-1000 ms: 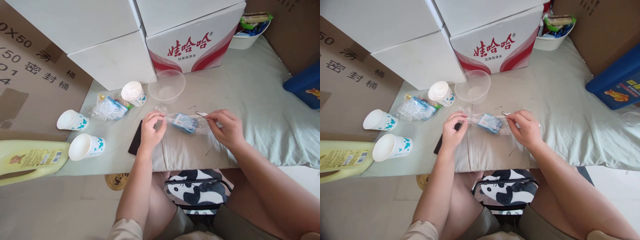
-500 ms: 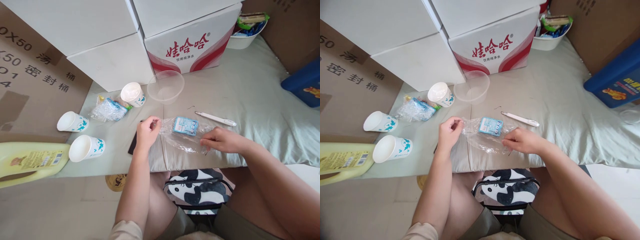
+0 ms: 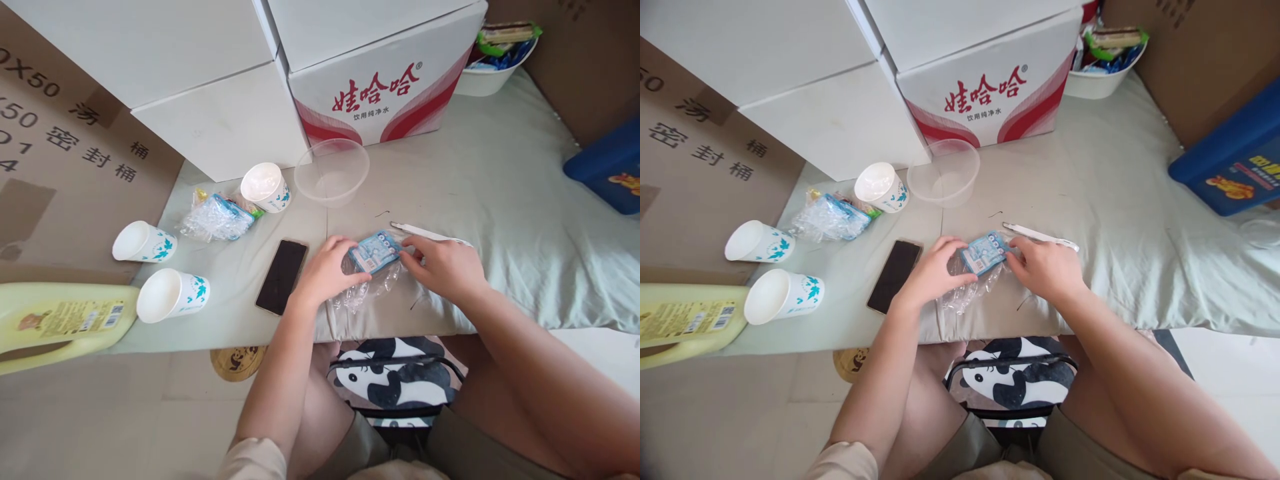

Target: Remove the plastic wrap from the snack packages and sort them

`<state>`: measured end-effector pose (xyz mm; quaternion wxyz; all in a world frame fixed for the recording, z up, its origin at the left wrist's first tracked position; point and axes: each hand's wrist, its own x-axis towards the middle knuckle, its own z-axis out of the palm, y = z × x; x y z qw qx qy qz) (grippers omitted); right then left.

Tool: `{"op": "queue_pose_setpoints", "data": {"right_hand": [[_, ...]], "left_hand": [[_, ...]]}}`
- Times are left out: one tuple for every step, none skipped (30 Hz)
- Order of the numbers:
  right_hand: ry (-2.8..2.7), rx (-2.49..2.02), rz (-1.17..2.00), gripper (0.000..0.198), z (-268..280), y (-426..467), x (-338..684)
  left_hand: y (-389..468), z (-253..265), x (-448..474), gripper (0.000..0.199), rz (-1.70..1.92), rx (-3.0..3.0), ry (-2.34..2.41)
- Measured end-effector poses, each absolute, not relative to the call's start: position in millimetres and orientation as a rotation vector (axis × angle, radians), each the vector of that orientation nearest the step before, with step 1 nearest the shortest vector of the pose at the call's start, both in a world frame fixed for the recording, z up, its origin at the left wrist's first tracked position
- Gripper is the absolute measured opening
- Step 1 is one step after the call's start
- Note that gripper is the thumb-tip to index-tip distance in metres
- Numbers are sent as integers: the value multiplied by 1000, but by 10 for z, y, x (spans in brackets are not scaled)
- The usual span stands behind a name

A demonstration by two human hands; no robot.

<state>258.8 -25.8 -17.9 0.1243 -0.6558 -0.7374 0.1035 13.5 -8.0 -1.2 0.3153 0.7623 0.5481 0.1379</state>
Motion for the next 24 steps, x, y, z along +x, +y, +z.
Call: {"op": "queue_pose_setpoints", "data": {"right_hand": [[-2163,-1900,331,30,-180,-254,2586],[-2184,-1884,363,30,-179,-250,2588],[-2205,-1867,389,30,-176,-247,2593],[-2220,-1850,405,30,-174,-245,2599],[-2225,-1836,407,30,-173,-244,2604],[-2225,-1823,403,32,-176,-244,2609],[-2221,-1809,396,33,-182,-245,2613],[-2217,-1792,389,35,-193,-246,2616],[-2213,-1773,383,36,-209,-246,2619],[-2206,-1754,374,36,-228,-245,2623],[-2201,-1728,357,35,-248,-242,2628],[-2199,-1690,327,31,-266,-238,2633],[-2198,-1637,279,27,-279,-234,2638],[-2191,-1572,211,21,-284,-230,2640],[-2171,-1499,128,17,-281,-230,2638],[-2142,-1423,43,16,-270,-234,2629],[-2109,-1351,-30,17,-252,-244,2611],[-2076,-1281,-85,18,-232,-260,2582],[-2055,-1218,-112,18,-213,-283,2541],[-2054,-1169,-113,17,-200,-311,2491],[-2071,-1147,-93,14,-195,-341,2434],[-2096,-1165,-61,11,-199,-371,2374],[-2121,-1218,-24,12,-212,-399,2316],[-2145,-1295,16,19,-232,-422,2264]], "left_hand": [[-84,-13,152,56,330,2020,1429],[-83,-16,159,55,305,2027,1416],[-78,-22,156,51,292,2026,1408],[-68,-29,146,44,291,2017,1409],[-56,-37,130,33,298,2003,1411],[-42,-46,111,21,311,1990,1411],[-29,-55,93,9,339,1976,1416],[-18,-64,77,4,382,1956,1425],[-9,-74,66,8,442,1925,1433],[-2,-84,60,11,519,1876,1442],[2,-93,58,12,607,1805,1454],[4,-100,61,13,695,1710,1466],[5,-105,67,15,771,1589,1468],[5,-105,75,18,827,1449,1462],[5,-101,85,21,862,1298,1450],[5,-91,96,23,877,1146,1428],[6,-78,108,25,878,1004,1395],[7,-61,119,26,871,883,1356],[10,-44,130,27,865,791,1314],[14,-28,141,27,866,727,1272],[17,-16,151,27,875,680,1233],[21,-8,161,27,890,648,1201],[24,-5,171,27,909,627,1178],[25,-5,179,27,931,612,1161]]}}
